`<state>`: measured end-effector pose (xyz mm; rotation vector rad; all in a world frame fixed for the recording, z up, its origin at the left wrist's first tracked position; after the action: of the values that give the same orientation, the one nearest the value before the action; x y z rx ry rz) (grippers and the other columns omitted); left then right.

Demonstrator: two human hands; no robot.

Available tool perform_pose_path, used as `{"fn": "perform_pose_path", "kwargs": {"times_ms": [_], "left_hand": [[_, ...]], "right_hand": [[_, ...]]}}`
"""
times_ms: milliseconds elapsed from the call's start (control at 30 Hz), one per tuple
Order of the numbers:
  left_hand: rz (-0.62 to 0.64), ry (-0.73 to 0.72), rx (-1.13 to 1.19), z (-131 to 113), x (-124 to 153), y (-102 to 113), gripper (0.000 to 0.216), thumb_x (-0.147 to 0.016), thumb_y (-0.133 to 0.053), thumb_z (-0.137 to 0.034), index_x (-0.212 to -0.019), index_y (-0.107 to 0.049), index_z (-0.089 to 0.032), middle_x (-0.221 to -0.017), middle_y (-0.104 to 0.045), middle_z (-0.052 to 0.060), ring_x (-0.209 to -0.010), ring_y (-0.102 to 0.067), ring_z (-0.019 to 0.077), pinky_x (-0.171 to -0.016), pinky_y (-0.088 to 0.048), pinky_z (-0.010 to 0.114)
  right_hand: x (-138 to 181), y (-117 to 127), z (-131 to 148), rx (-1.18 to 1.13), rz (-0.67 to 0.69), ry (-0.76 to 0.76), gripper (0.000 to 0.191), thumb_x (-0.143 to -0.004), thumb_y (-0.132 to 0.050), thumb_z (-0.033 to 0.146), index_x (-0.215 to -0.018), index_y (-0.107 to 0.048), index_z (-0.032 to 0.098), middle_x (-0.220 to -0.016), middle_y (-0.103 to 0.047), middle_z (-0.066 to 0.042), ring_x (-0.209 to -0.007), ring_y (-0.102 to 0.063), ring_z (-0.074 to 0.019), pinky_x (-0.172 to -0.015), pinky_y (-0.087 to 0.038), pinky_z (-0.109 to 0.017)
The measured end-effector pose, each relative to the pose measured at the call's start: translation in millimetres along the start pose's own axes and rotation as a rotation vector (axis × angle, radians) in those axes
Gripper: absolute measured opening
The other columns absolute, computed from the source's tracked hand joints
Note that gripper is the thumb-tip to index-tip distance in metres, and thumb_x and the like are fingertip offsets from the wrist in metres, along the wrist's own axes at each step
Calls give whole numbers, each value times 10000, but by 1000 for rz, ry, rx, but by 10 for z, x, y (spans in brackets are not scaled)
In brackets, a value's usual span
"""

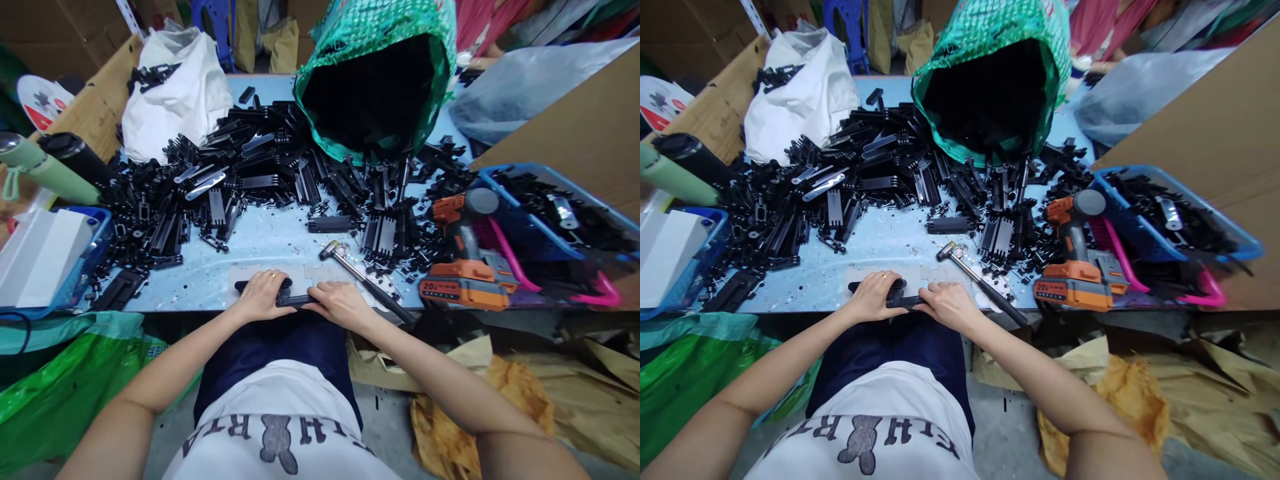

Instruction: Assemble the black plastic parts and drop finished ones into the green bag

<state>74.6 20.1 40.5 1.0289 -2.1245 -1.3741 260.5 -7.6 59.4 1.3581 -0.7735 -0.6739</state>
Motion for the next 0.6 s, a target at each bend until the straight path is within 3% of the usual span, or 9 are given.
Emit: {"fn": "perform_pose_path", "kwargs": {"times_ms": [267,433,600], "left_hand": [[-27,3,33,33,-14,34,718,-606,-630,-691,-1106,-479,-198,-1065,-573,94,-963,-559,279,-844,-417,396],[-139,-20,42,51,19,44,687,-659,-605,-663,-1121,-473,-172,-1045,-577,110,-974,-569,274,-831,-446,380],[-250,-91,18,62,71,32,637,-686,-613,-614,-1104,-483,-152,-1007,-591,119,-947,-588,273,-784,-478,380]], "right_hand": [[36,142,9,29,41,4,386,-917,-349,507,-886,-572,194,-733,-621,-53,-614,-564,-161,-523,-202,-283],[45,251,72,94,-32,-9,363,-929,-343,470,-915,-579,195,-787,-623,-72,-691,-564,-170,-569,-235,-288],[33,375,126,137,-14,20,337,-939,-352,426,-904,-579,180,-793,-617,-71,-690,-548,-159,-599,-239,-295]]}}
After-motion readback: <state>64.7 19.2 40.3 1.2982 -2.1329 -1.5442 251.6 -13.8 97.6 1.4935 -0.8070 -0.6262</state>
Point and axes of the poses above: each hand's wrist, its own x-axis away from the middle knuckle, its own y-axis out of the back of the hand, z = x × y, the point moved 3 cm from there along -x, towards the middle knuckle
